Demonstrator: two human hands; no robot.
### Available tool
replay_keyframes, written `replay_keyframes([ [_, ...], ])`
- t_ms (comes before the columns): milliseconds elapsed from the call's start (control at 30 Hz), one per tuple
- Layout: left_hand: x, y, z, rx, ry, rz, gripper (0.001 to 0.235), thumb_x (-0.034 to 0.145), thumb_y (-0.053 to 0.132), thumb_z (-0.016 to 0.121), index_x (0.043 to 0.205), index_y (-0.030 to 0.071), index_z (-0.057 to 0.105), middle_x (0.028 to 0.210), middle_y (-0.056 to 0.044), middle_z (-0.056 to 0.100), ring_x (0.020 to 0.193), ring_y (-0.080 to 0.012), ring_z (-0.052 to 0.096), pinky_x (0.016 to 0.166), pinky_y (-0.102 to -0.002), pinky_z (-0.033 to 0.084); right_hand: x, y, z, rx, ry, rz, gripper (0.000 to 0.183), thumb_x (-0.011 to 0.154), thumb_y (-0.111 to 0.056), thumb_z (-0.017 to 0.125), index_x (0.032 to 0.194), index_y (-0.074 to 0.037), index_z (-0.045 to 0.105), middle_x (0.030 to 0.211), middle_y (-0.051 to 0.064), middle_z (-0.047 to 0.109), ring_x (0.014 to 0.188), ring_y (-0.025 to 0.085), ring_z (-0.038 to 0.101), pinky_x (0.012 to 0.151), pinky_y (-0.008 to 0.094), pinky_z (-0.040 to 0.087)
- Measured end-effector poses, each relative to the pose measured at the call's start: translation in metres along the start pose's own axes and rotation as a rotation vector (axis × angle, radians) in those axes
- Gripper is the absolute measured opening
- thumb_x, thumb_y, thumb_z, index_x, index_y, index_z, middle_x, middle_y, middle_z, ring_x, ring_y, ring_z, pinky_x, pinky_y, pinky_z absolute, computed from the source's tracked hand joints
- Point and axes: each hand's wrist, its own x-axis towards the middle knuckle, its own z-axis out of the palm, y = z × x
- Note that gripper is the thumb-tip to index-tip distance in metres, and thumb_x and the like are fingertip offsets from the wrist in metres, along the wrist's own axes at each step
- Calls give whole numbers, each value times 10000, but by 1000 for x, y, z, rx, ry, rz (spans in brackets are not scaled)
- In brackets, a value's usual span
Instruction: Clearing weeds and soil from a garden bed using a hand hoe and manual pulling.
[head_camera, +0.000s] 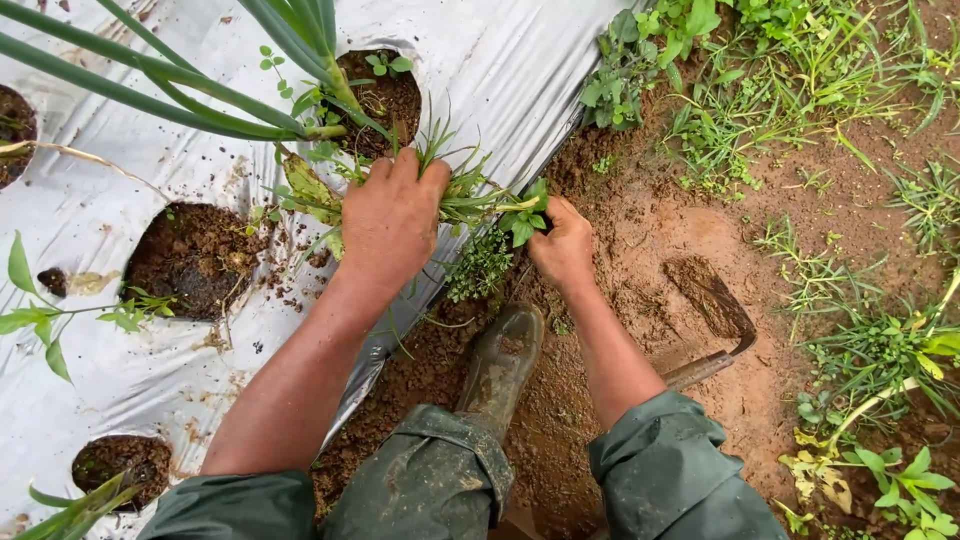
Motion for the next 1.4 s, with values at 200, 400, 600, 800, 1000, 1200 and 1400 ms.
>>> replay_keyframes([
  [200,-1,-5,27,-11,71,24,194,820,219,769,940,218,617,859,-30,587,784,-222,681,567,-366,559,8,-9,8,126,120,99,174,924,-35,753,1069,-124,792,902,131,754,804,200,693,730,437,590],
  [400,-5,-5,25,-45,92,-10,189,823,221,762,928,210,605,865,-37,596,816,-236,681,574,-359,557,41,-14,-11,883,416,356,183,1042,-45,607,1220,-5,612,956,139,661,733,159,672,656,260,684],
  [600,0,-3,14,-63,-17,-46,172,835,198,789,921,196,641,878,-52,625,813,-227,690,586,-364,576,21,-72,-37,232,31,243,107,1031,-63,661,1138,-54,666,944,92,639,754,133,649,685,262,637],
  [800,1,0,16,-57,-10,-57,189,832,209,804,929,189,642,899,-65,626,828,-236,699,589,-379,581,2,2,4,-233,6,-353,211,788,42,727,949,-95,728,803,123,628,775,371,677,677,458,581],
  [1000,-1,5,11,-31,52,-36,182,836,219,786,928,200,630,886,-48,609,818,-240,690,596,-386,564,7,-25,-12,-41,102,-247,168,883,95,684,969,-41,730,805,123,671,703,244,658,701,382,609],
  [1200,3,15,3,-59,28,-23,160,847,208,785,928,194,648,861,-40,602,791,-229,689,587,-383,565,-36,-38,-24,255,3,214,64,1006,-19,667,1015,-78,691,856,95,688,667,170,683,682,308,631],
  [1400,4,14,-13,-125,-24,-11,137,889,171,771,970,184,661,858,-45,605,775,-219,705,573,-355,577,-94,-9,50,155,-32,110,351,738,50,850,1042,-57,710,945,157,696,945,353,712,814,472,587],
])
